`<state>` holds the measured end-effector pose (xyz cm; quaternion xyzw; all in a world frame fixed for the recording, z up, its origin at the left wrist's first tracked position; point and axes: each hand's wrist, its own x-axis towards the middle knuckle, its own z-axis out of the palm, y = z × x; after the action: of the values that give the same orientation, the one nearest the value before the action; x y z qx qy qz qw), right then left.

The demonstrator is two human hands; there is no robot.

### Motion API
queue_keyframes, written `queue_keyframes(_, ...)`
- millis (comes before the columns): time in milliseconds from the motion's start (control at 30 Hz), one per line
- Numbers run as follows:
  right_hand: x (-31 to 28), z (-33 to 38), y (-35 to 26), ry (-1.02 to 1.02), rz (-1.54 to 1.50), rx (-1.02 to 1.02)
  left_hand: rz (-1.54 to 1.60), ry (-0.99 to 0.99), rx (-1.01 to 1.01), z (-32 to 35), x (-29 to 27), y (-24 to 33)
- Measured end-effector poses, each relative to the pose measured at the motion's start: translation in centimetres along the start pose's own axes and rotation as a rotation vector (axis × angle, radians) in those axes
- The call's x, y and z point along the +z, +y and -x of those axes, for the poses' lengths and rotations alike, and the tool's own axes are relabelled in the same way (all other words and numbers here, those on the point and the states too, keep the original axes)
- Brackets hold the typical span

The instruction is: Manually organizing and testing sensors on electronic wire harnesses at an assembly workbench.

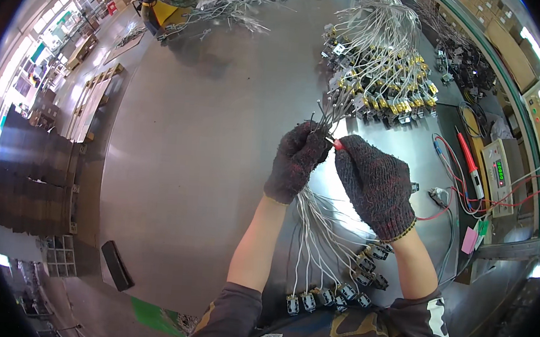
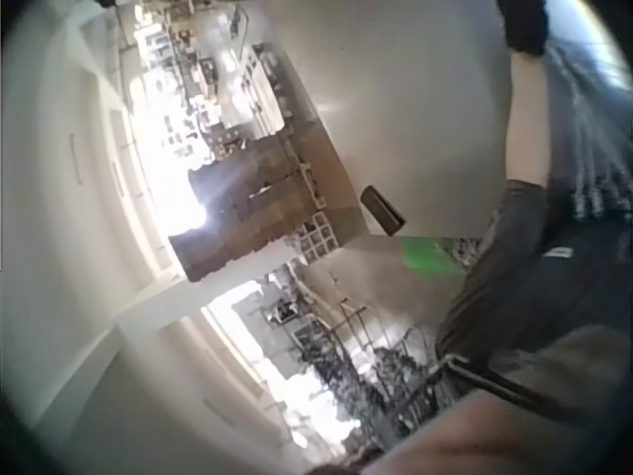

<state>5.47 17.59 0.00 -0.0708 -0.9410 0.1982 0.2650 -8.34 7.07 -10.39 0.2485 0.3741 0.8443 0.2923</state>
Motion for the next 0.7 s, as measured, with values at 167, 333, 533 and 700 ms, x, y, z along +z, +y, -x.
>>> queue_keyframes(167, 0.0, -0.3, 0.1, -0.007, -0.007, 0.041, -0.086, 0.025, -0.059, 0.3, 1.5, 0.3)
queue_keyframes(333, -0.1, -0.8, -0.1, -0.028, 0.061, 0.026, 0.063, -0.032, -0.049, 0.5, 1.6, 0.1)
queue_keyframes(533, -0.4, -1.6, -0.5, -0.093, 0.174, -0.021, 0.048, -0.11, 0.008, 0.4, -0.3, -1.7)
queue_keyframes(700, -0.6, -2.1, -0.2, -0.09, 0.195, -0.051, -0.117, -0.002, 0.027, 0.6, 1.5, -1.1)
